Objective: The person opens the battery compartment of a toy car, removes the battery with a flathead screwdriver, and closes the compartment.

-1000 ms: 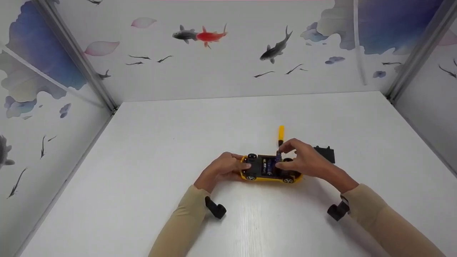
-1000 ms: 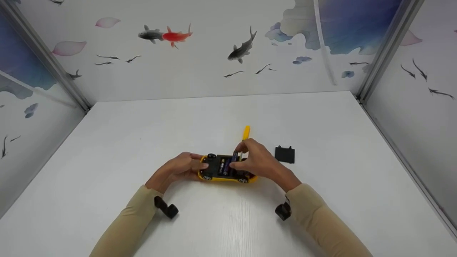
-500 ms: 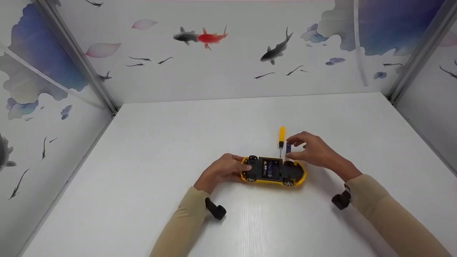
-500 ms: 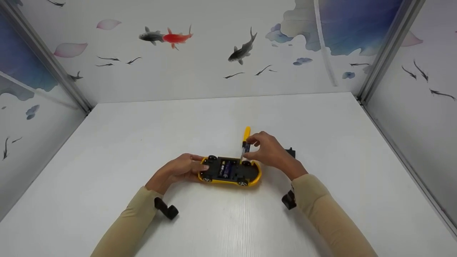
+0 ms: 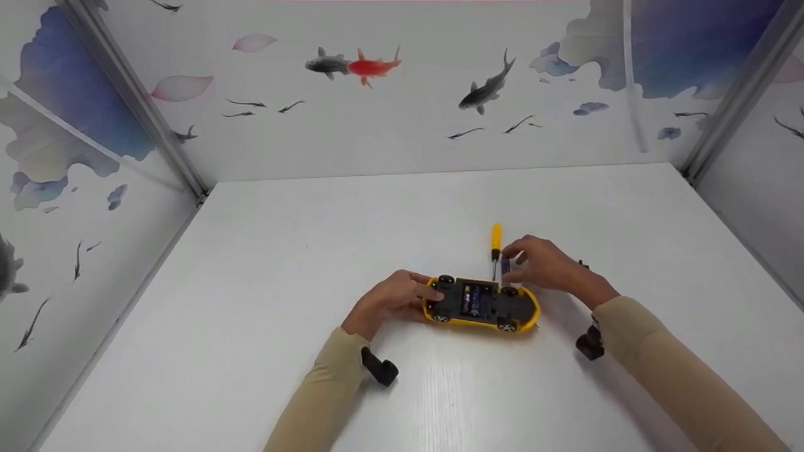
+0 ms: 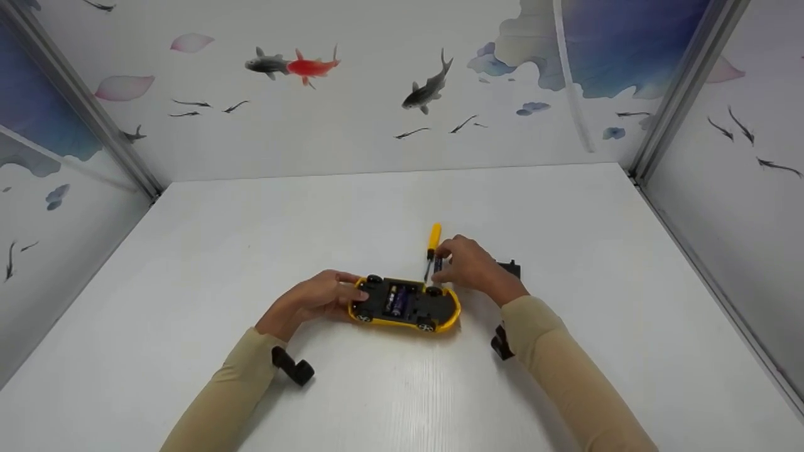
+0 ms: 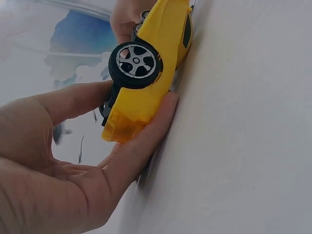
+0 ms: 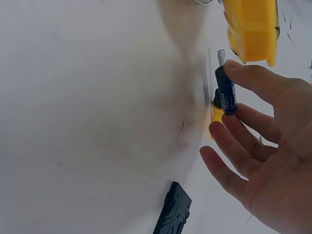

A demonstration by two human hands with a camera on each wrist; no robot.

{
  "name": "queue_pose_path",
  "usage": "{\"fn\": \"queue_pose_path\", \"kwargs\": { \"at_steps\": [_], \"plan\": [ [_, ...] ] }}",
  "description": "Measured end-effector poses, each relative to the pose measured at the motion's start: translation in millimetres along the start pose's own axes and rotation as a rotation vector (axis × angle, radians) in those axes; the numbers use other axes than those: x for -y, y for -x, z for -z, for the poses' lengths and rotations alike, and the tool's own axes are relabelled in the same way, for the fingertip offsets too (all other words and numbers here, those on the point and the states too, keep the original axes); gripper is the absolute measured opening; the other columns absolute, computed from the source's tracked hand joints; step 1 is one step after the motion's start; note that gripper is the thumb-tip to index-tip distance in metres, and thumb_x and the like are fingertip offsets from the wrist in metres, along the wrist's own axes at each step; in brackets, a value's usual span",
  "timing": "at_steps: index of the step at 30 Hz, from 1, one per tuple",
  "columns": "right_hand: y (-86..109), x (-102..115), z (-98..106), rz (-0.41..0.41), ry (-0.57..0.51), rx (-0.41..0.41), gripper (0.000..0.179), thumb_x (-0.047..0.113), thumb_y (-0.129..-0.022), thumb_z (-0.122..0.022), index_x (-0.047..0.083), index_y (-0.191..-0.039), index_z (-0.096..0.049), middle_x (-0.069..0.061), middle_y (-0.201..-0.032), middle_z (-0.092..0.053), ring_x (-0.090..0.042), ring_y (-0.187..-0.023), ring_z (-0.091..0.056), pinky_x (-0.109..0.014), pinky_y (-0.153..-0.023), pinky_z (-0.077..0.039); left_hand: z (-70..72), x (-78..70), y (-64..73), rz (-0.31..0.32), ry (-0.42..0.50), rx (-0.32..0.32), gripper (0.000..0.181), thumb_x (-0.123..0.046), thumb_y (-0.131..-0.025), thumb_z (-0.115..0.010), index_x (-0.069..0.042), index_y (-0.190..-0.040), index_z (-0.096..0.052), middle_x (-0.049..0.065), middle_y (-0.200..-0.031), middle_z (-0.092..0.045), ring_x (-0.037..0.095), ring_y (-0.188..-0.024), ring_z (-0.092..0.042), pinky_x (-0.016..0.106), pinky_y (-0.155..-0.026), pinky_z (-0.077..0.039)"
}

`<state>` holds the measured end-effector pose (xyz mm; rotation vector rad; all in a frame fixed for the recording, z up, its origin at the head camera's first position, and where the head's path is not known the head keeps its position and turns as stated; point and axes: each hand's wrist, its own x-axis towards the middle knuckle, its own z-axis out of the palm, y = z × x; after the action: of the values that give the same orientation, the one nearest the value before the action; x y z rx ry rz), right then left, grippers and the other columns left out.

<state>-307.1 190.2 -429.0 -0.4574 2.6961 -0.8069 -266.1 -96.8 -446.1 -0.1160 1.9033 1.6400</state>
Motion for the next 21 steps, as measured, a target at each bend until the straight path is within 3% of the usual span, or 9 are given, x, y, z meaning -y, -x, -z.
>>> {"fn": "queue_pose_path", "kwargs": {
  "at_steps": [5, 14, 21],
  "plan": [
    [-1.6, -2.9, -3.7, 0.019, 0.025, 0.006, 0.060, 0.026, -0.087, -0.077, -0.001, -0.137, -0.057, -0.022, -0.136, -0.055, -0.038, -0.122, -0.059, -0.050, -0.099, -0.053, -2.4, 0.1, 0.5, 0.008, 0.051, 0.027, 0.061, -0.007, -0.087, -0.072, 0.001, -0.143, -0.050, 0.021, -0.133, -0.059, 0.030, -0.112, -0.066, 0.041, -0.091, -0.060],
    [-1.2, 0.6, 0.2, -0.022, 0.028, 0.042, 0.062, 0.028, -0.089, -0.076, 0.000, -0.140, -0.055, -0.021, -0.136, -0.057, -0.038, -0.124, -0.057, -0.051, -0.103, -0.051, -0.7, -0.4, 0.5, -0.007, 0.024, 0.020, 0.061, -0.009, -0.087, -0.072, 0.001, -0.143, -0.051, 0.021, -0.132, -0.061, 0.030, -0.113, -0.067, 0.038, -0.089, -0.061],
    [11.4, 11.2, 5.9, 0.033, 0.020, -0.029, 0.051, 0.024, -0.094, -0.070, 0.001, -0.138, -0.058, -0.020, -0.136, -0.058, -0.037, -0.124, -0.058, -0.052, -0.103, -0.051, 1.1, 1.3, -0.8, -0.006, 0.009, 0.011, 0.060, -0.009, -0.087, -0.073, 0.001, -0.142, -0.052, 0.021, -0.132, -0.062, 0.028, -0.112, -0.068, 0.037, -0.088, -0.061]
  ]
}}
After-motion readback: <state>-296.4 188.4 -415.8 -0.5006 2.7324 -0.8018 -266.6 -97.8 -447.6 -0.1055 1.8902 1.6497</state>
